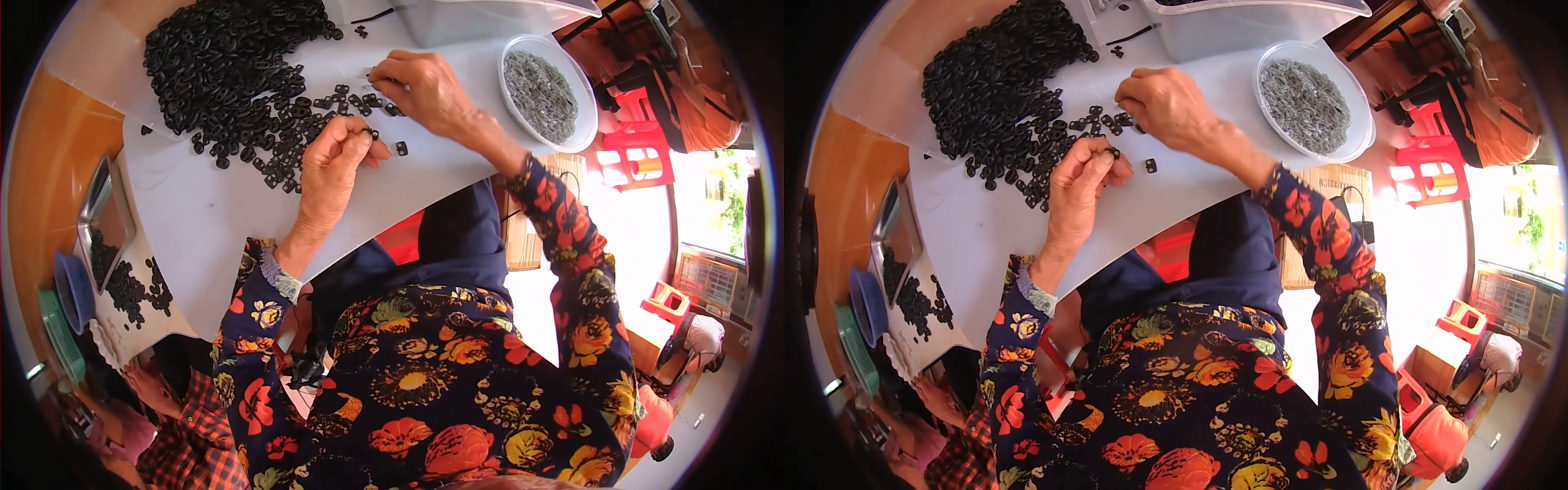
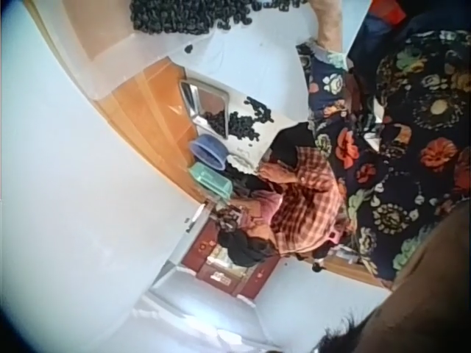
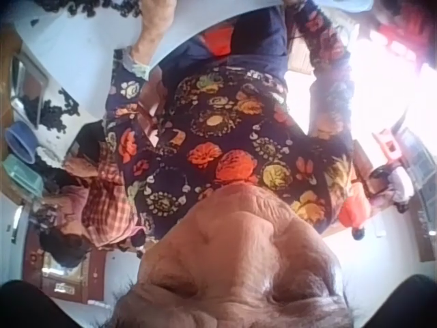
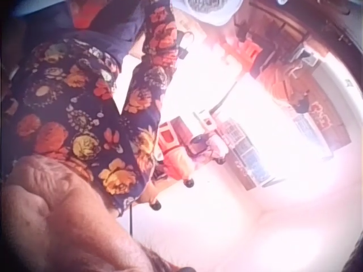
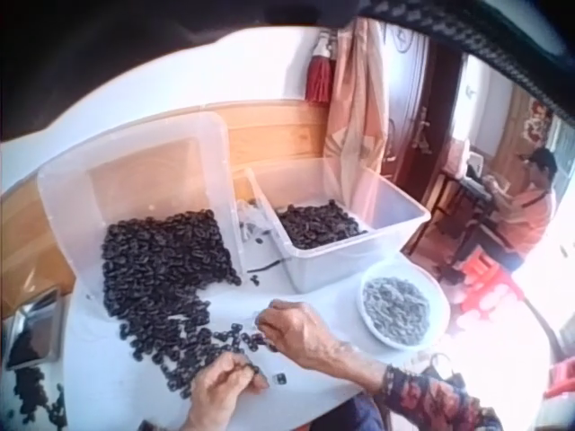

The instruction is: The person assembles small plastic components by hand, picking up plastic pieces and pins from the table and fitting them together.

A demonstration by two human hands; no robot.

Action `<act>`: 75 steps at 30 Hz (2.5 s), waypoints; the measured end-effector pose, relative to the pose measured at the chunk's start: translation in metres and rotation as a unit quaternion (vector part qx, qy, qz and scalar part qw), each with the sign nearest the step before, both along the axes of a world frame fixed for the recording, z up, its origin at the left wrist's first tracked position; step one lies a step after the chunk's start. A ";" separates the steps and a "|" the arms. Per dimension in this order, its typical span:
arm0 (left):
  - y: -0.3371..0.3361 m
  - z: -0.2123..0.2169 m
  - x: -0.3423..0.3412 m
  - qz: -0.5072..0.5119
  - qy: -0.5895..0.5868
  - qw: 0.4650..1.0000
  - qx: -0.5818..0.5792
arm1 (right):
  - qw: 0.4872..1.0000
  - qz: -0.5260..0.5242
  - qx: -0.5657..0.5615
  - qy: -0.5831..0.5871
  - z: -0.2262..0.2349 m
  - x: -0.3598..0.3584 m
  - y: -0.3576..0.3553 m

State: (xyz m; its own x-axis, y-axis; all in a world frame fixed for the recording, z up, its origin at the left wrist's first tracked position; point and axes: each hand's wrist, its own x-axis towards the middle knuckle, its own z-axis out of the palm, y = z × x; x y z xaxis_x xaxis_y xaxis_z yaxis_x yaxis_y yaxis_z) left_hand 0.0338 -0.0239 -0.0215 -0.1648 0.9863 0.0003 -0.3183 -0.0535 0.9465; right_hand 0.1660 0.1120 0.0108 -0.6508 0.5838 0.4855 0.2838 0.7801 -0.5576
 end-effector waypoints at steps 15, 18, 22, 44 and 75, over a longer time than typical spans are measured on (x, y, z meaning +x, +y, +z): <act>-0.002 0.003 0.000 -0.013 0.010 1.000 -0.008 | 0.914 0.075 0.147 -0.371 0.016 -0.041 0.020; 0.000 0.004 -0.001 -0.022 -0.005 1.000 -0.009 | 0.979 0.031 0.105 -0.174 0.003 -0.026 0.029; -0.003 0.007 -0.006 -0.011 0.021 0.999 -0.033 | 0.988 0.011 -0.111 -0.107 0.023 -0.007 0.005; -0.004 0.010 -0.003 -0.021 0.101 0.995 -0.009 | 0.903 0.088 -0.400 0.134 -0.004 0.017 -0.045; -0.002 0.008 -0.005 0.004 0.155 0.987 0.030 | 0.905 0.039 -0.410 0.106 -0.003 0.013 -0.053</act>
State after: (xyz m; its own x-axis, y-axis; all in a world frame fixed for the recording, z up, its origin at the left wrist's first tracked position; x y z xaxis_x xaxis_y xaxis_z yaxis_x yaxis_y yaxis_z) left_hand 0.0291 -0.0261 -0.0133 -0.1560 0.9815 0.1114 -0.0132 -0.1148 0.9933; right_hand 0.1785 0.0592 0.0076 -0.6486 0.7606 0.0279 0.0648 0.0917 -0.9937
